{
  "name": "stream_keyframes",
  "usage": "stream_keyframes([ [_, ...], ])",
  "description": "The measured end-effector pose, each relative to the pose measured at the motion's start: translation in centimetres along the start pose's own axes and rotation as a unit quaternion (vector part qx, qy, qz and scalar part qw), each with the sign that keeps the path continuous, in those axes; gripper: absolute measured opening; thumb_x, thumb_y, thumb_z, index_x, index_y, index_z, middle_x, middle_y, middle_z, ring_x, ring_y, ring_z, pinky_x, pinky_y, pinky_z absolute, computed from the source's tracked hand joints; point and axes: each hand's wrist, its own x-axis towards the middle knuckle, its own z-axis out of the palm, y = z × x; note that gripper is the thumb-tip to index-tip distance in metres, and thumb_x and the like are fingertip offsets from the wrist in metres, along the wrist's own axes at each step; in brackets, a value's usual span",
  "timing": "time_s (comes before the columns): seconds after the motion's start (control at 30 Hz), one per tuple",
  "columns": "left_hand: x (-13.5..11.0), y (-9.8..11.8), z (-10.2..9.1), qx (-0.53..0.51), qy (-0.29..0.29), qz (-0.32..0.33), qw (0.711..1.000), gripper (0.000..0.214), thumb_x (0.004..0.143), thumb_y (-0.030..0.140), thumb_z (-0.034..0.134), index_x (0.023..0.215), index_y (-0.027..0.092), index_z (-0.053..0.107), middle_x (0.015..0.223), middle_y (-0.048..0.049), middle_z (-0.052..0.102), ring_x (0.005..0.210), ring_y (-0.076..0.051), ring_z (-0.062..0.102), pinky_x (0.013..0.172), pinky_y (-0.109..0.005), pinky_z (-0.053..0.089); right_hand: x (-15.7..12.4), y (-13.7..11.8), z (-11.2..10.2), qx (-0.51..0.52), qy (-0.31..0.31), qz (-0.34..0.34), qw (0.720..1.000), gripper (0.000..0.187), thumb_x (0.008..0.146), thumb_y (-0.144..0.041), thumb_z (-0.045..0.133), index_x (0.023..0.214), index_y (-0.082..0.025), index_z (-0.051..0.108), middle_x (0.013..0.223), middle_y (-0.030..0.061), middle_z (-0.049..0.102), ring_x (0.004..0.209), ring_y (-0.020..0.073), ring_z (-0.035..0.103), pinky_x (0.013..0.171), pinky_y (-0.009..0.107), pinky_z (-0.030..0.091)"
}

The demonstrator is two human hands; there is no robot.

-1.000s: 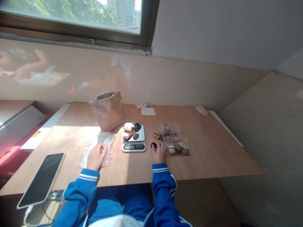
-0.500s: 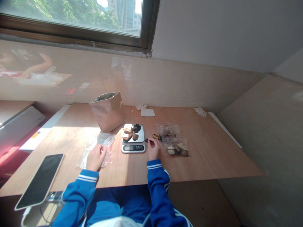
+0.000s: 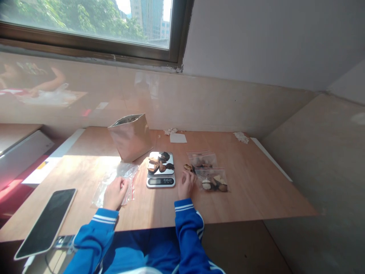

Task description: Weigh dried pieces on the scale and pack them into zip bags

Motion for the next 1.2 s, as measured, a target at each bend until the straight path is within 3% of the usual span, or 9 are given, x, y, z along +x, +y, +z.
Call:
stream_keyframes([
  [0.2, -0.2, 0.9, -0.3, 0.007, 0.024, -0.003, 1.0, 0.033, 0.092, 0.031, 0.028, 0.071, 0.026, 0.052, 0.068, -0.0093, 0.055, 0.069, -0.021, 0.057, 0.066, -0.042, 0.037, -1.4, 2.0, -1.4, 0.031, -0.028, 0.032, 0.999, 0.026, 0.087, -0.022, 0.044, 0.086, -0.017, 0.069, 0.09, 0.01, 0.059, 0.088, 0.0233, 0.058, 0.08, 0.041, 0.048],
  [0.4, -0.3, 1.5, -0.3, -0.01, -0.005, -0.047, 0.999, 0.024, 0.089, 0.04, 0.043, 0.072, 0.025, 0.05, 0.075, -0.0111, 0.058, 0.077, -0.027, 0.057, 0.068, -0.044, 0.035, -1.2, 2.0, -1.2, 0.04, -0.027, 0.049, 0.998, 0.025, 0.084, -0.023, 0.045, 0.082, -0.017, 0.07, 0.089, 0.0101, 0.058, 0.085, 0.0232, 0.058, 0.078, 0.04, 0.049],
  [0.57, -0.5, 2.3, -0.5, -0.02, -0.068, -0.065, 0.995, 0.023, 0.083, 0.045, 0.058, 0.077, 0.023, 0.054, 0.083, -0.0095, 0.062, 0.085, -0.027, 0.056, 0.074, -0.043, 0.033, -1.2, 2.1, -1.2, 0.038, -0.032, 0.059, 0.997, 0.026, 0.084, -0.024, 0.045, 0.081, -0.017, 0.07, 0.088, 0.0096, 0.058, 0.081, 0.0222, 0.057, 0.077, 0.039, 0.048],
  [0.97, -0.3, 1.9, -0.2, -0.039, -0.091, -0.108, 0.989, 0.021, 0.089, 0.031, 0.049, 0.076, 0.019, 0.059, 0.082, -0.0035, 0.06, 0.085, -0.021, 0.055, 0.079, -0.036, 0.032, -1.2, 1.7, -1.4, 0.038, -0.048, 0.071, 0.996, 0.025, 0.084, -0.021, 0.045, 0.079, -0.018, 0.069, 0.088, 0.0087, 0.059, 0.081, 0.0217, 0.057, 0.078, 0.037, 0.048],
  [1.2, 0.2, 2.3, -1.4, -0.029, -0.117, -0.122, 0.985, 0.024, 0.089, 0.03, 0.046, 0.075, 0.019, 0.061, 0.076, -0.0031, 0.063, 0.084, -0.021, 0.059, 0.075, -0.033, 0.033, -1.1, 0.3, -1.8, 0.041, -0.039, 0.018, 0.998, 0.027, 0.086, -0.018, 0.042, 0.081, -0.02, 0.069, 0.089, 0.008, 0.058, 0.088, 0.0224, 0.056, 0.083, 0.038, 0.046],
])
